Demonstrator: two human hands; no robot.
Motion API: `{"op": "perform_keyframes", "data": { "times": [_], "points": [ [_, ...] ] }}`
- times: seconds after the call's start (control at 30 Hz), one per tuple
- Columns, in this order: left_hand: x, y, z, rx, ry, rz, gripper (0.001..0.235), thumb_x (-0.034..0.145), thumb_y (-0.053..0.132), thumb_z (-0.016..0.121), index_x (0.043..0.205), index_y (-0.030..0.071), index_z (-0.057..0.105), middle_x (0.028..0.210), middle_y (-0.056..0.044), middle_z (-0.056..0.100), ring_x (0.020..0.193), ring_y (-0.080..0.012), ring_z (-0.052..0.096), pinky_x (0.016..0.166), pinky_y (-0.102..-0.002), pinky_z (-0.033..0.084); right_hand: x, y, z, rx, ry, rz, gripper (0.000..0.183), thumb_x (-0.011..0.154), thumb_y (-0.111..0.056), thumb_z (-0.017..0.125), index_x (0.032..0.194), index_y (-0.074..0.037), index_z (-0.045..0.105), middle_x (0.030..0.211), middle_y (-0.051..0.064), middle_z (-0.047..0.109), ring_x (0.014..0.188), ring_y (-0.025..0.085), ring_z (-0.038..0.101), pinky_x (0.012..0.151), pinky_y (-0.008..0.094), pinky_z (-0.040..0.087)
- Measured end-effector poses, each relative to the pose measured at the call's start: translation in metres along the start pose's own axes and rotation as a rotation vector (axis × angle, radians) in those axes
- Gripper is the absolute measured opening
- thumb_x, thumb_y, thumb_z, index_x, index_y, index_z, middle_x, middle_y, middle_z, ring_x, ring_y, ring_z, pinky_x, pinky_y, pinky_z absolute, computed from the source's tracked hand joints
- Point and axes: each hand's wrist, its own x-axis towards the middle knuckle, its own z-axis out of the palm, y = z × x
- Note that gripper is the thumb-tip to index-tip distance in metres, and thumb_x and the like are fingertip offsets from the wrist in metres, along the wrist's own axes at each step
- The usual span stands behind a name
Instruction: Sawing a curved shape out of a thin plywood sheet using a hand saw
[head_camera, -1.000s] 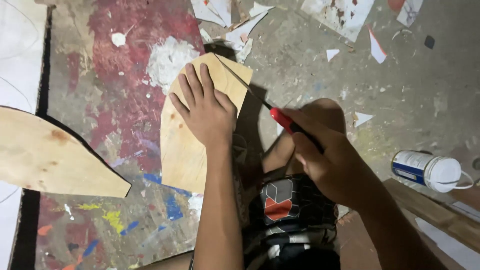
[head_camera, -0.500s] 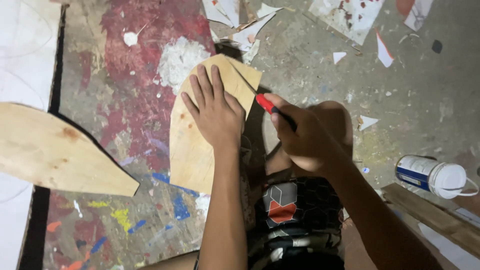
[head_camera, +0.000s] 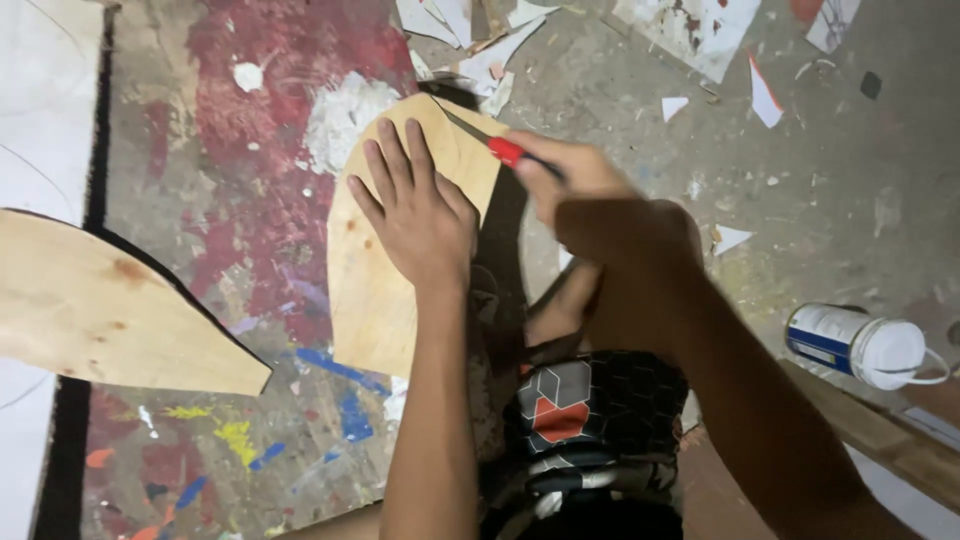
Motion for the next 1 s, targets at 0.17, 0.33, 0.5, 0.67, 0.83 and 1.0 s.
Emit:
{"op": "perform_keyframes", "data": {
  "times": [0.17, 0.33, 0.5, 0.67, 0.83, 1.0],
  "points": [
    [-0.001, 0.000, 0.006, 0.019, 0.007, -0.023, 0.057, 0.101, 0.025, 0.044, 0.158, 0.027, 0.045, 0.165, -0.002, 0.041, 0.153, -0.0251, 0.040, 0.128, -0.054, 0.018, 0.061, 0.016, 0.085, 0.106, 0.071, -0.343, 0.040, 0.105, -0.018, 0.051, 0.144, -0.015, 0.060, 0.134, 0.017, 0.068, 0.126, 0.039, 0.061, 0.106, 0.050, 0.050],
    [0.003, 0.004, 0.004, 0.024, -0.009, 0.002, 0.059, 0.102, 0.028, 0.043, 0.160, 0.027, 0.041, 0.168, -0.002, 0.038, 0.155, -0.0244, 0.036, 0.129, -0.054, 0.014, 0.029, -0.005, 0.090, 0.121, 0.277, -0.315, 0.042, 0.104, -0.017, 0.052, 0.147, -0.016, 0.057, 0.131, 0.022, 0.069, 0.119, 0.045, 0.064, 0.097, 0.054, 0.054],
    [0.001, 0.005, 0.001, -0.020, 0.012, -0.024, 0.057, 0.099, 0.023, 0.044, 0.156, 0.025, 0.048, 0.165, -0.002, 0.041, 0.153, -0.0243, 0.039, 0.129, -0.055, 0.016, -0.024, -0.053, 0.058, 0.258, 0.463, -0.366, 0.033, 0.105, -0.008, 0.056, 0.137, -0.010, 0.065, 0.123, 0.026, 0.071, 0.118, 0.046, 0.065, 0.098, 0.052, 0.055],
    [0.003, 0.001, -0.007, 0.014, -0.061, 0.014, 0.065, 0.097, 0.026, 0.054, 0.161, 0.024, 0.042, 0.170, -0.005, 0.028, 0.159, -0.0287, 0.024, 0.128, -0.061, 0.013, -0.094, -0.082, -0.030, 0.140, 0.524, -0.280, 0.052, 0.105, -0.033, 0.035, 0.148, -0.004, 0.047, 0.069, -0.001, 0.056, 0.048, 0.009, 0.051, 0.037, 0.022, 0.045],
    [0.012, -0.014, -0.019, -0.030, -0.092, 0.028, 0.063, 0.095, 0.035, 0.047, 0.157, 0.026, 0.047, 0.169, -0.005, 0.032, 0.156, -0.0316, 0.029, 0.122, -0.065, 0.019, -0.132, -0.043, -0.051, 0.455, 0.524, -0.402, 0.063, 0.107, -0.043, 0.049, 0.151, 0.002, 0.042, 0.061, 0.001, 0.037, 0.049, 0.010, 0.040, 0.050, 0.024, 0.036],
    [0.026, -0.056, -0.115, -0.395, -0.274, 0.211, 0.038, 0.100, 0.039, 0.049, 0.122, 0.011, 0.063, 0.130, -0.013, 0.068, 0.123, -0.0345, 0.060, 0.100, -0.053, 0.037, -0.171, 0.039, -0.040, 0.226, 0.523, -0.015, 0.047, 0.102, -0.029, 0.056, 0.147, -0.014, 0.057, 0.058, -0.002, 0.048, 0.047, 0.005, 0.040, 0.044, 0.022, 0.034]
  ]
}}
